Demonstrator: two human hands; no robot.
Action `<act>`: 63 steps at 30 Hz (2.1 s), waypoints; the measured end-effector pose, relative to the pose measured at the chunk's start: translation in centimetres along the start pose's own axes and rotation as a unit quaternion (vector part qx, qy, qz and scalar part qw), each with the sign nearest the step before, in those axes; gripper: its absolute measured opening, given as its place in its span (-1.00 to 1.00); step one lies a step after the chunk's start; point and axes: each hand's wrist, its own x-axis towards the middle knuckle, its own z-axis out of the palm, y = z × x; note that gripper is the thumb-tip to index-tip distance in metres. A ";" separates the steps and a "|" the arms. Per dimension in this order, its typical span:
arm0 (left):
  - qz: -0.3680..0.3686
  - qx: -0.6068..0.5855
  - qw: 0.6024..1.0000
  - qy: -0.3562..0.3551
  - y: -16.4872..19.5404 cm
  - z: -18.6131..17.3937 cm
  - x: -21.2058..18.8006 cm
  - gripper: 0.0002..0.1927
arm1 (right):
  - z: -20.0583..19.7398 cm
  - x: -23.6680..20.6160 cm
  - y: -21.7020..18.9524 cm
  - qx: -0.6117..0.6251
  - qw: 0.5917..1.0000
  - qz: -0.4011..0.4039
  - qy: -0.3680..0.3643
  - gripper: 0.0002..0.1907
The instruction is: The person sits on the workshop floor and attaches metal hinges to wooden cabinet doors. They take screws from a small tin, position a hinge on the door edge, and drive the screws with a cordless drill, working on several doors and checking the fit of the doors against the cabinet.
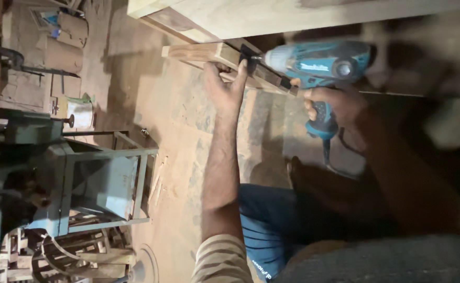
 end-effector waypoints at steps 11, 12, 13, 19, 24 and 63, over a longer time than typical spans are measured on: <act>-0.003 0.002 1.000 0.028 0.1 -0.1 0.6 -0.53 | -5.0 -2.4 9.0 0.243 0.959 0.148 0.008 -0.75; -0.006 -0.011 0.999 0.031 0.1 0.0 0.6 -0.54 | -5.3 -2.3 10.1 0.238 0.960 0.147 0.026 -0.77; -0.008 -0.025 0.999 0.033 0.2 -0.1 0.6 -0.55 | -5.7 -2.4 11.3 0.234 0.960 0.146 0.046 -0.78; -0.070 -0.113 0.991 -0.016 -0.1 -0.9 -1.2 -0.61 | -5.7 -4.1 16.1 0.198 0.955 0.180 0.126 -0.82; -0.072 -0.099 0.985 0.118 -2.9 -2.1 -2.6 -0.63 | -3.8 -4.7 16.6 0.168 0.952 0.229 0.114 -0.76; -0.035 -0.223 0.968 -0.111 14.4 -6.3 -14.2 -0.70 | -0.9 -11.9 7.6 -0.691 0.650 -0.290 0.125 -0.29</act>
